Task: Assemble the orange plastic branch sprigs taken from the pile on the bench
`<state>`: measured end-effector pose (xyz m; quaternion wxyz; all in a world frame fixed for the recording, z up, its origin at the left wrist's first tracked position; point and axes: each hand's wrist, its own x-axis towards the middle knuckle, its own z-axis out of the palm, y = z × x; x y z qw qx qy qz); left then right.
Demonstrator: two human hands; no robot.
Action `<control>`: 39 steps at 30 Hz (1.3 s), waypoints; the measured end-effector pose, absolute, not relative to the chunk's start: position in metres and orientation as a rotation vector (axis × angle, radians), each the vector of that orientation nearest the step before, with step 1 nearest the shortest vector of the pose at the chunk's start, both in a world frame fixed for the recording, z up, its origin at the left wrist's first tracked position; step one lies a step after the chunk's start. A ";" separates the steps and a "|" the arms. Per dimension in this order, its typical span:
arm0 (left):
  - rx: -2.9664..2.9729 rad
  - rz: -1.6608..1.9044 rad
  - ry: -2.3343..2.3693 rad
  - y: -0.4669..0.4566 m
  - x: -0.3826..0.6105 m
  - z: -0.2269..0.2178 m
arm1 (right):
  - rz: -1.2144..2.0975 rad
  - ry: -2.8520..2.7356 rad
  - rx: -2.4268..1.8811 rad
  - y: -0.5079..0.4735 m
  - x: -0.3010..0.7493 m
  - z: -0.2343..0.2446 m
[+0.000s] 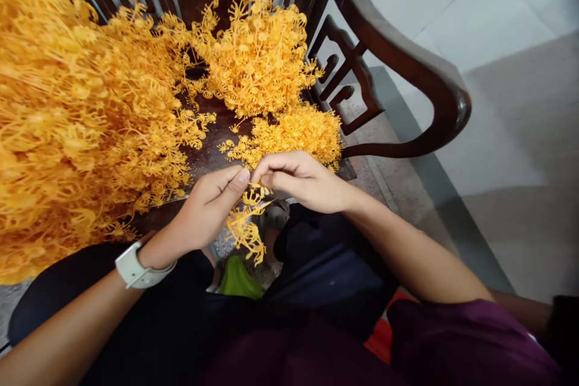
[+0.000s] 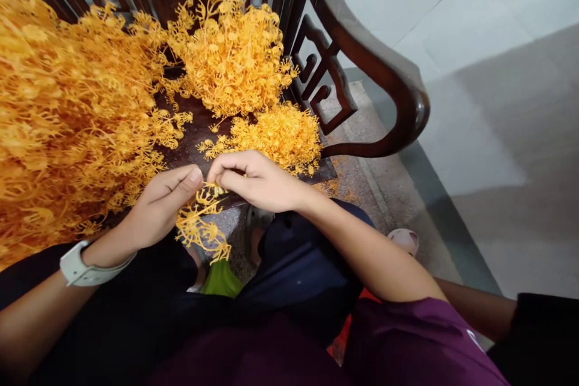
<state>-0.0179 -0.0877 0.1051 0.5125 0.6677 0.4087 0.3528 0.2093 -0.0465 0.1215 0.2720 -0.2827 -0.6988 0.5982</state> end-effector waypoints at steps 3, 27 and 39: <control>1.694 0.813 1.011 -0.088 -0.018 0.107 | 1.718 -1.786 -0.751 -0.051 0.207 0.125; 2.270 1.042 1.028 -0.100 -0.028 0.124 | 1.521 -1.679 -0.819 -0.057 0.211 0.142; 2.310 0.814 1.100 -0.101 -0.027 0.125 | 1.380 -1.908 -0.804 -0.070 0.205 0.138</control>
